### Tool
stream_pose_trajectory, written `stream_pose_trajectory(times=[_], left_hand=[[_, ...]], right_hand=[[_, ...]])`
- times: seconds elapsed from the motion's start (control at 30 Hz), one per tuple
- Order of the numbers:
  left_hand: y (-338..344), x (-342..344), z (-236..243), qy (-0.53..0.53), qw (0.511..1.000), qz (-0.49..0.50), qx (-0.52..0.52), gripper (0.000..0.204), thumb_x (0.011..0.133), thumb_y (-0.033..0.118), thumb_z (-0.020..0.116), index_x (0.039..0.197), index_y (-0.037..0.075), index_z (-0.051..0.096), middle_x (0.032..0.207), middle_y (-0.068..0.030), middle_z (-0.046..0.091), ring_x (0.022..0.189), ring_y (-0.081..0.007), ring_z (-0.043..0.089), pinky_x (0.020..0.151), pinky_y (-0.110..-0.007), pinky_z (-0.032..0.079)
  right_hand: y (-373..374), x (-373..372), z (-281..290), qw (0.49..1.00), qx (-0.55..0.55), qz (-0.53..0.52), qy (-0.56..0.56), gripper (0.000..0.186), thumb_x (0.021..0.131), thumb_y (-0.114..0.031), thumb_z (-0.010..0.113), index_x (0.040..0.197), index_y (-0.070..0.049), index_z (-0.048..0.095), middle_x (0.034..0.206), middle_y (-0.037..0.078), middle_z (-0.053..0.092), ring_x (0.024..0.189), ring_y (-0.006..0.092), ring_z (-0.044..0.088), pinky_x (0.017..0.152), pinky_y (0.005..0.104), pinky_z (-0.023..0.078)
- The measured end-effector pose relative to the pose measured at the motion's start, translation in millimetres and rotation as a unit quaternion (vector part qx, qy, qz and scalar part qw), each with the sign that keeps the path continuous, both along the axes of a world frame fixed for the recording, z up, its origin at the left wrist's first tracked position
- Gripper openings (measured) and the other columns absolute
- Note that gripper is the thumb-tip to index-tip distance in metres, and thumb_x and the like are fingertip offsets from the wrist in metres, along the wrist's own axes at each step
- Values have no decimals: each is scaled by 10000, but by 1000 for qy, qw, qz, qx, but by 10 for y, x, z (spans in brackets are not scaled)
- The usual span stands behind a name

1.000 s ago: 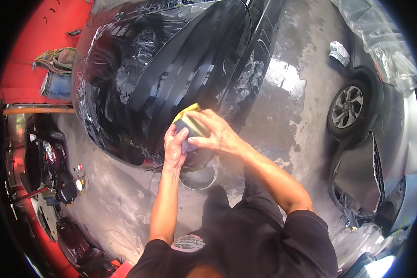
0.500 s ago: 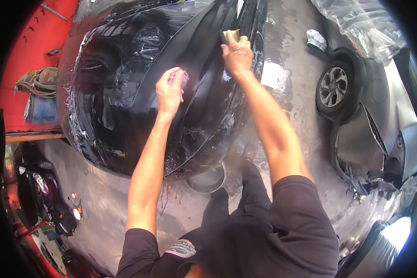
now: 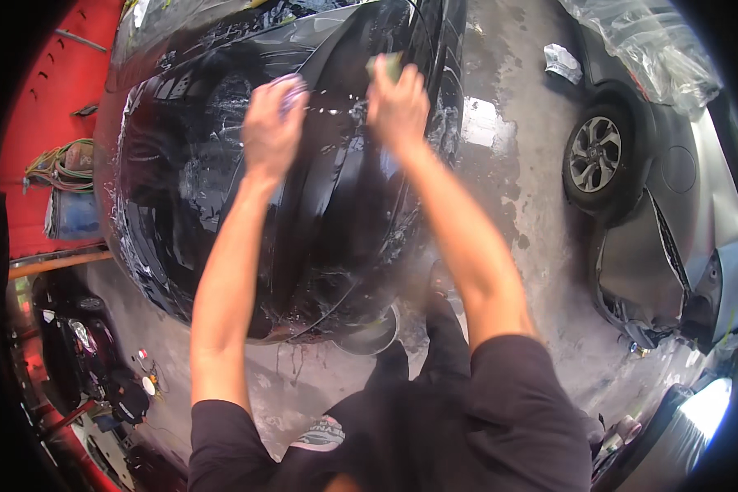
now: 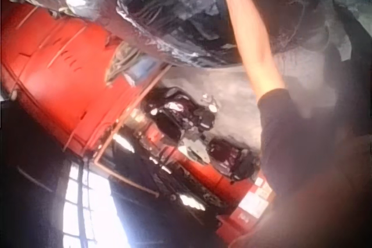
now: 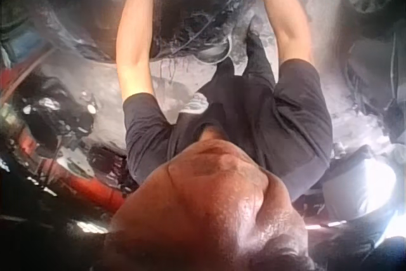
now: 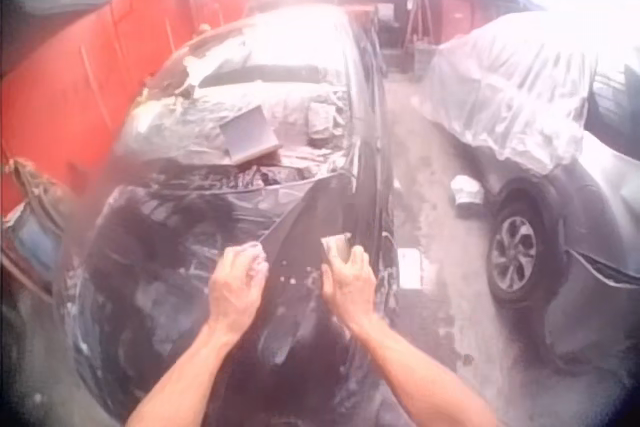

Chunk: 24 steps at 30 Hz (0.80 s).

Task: The person scrubs the hood of a black car with a yellow sponge and a purple cloth. They repeatedly wipe the surface, occasionally dipping the sponge into a bucket of water to rinse it. The person works methodically across the hood, ensuring the surface is thoroughly cleaned.

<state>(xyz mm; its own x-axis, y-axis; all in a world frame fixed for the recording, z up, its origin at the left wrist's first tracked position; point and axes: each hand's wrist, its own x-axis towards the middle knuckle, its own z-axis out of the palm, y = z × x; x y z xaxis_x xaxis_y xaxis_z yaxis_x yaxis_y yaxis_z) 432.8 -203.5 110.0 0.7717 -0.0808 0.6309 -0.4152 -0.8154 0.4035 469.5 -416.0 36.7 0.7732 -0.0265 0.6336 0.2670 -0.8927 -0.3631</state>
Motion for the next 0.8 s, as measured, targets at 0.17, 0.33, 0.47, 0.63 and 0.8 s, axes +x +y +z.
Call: stream_pose_trajectory(times=[0.17, 0.33, 0.47, 0.63, 0.8], left_hand=[[1474, -309, -418, 26, 980, 75, 185, 420, 994, 163, 739, 1405, 98, 683, 1445, -209, 589, 1300, -425, 577, 1135, -518, 462], [1354, -205, -659, -10, 983, 73, 171, 496, 980, 123, 708, 1473, 124, 648, 1493, -239, 545, 1358, -450, 527, 1201, -544, 398], [1535, -398, -698, 11, 980, 92, 176, 509, 957, 109, 706, 1463, 121, 653, 1503, -223, 543, 1369, -437, 526, 1213, -535, 389], [1523, -376, -687, 1, 981, 83, 175, 524, 940, 88, 700, 1461, 119, 654, 1501, -218, 545, 1362, -430, 529, 1199, -545, 393], [1414, -268, -689, -4, 984, 76, 163, 529, 932, 81, 702, 1457, 121, 655, 1504, -219, 544, 1352, -440, 529, 1195, -547, 395]], right_hand=[[106, -628, -157, 989, -3, 145, 6, 585, 903, -154, 758, 1477, -174, 648, 1129, 228, 589, 982, 383, 631, 739, 475, 568], [-391, 1012, 243, 998, -33, -41, -20, 501, 965, -246, 731, 1452, -168, 644, 1147, 222, 618, 1031, 407, 678, 768, 517, 612], [178, -542, -233, 998, 5, 63, 3, 552, 951, -213, 733, 1493, -177, 637, 1153, 261, 608, 1003, 424, 666, 766, 516, 606], [-98, 70, -67, 993, -66, 90, -32, 532, 954, -190, 719, 1477, -162, 625, 1119, 261, 599, 965, 422, 655, 757, 520, 596], [-231, 975, 88, 998, 1, -55, 19, 416, 966, -208, 717, 1372, -129, 672, 1151, 226, 621, 1049, 426, 653, 849, 518, 578]])
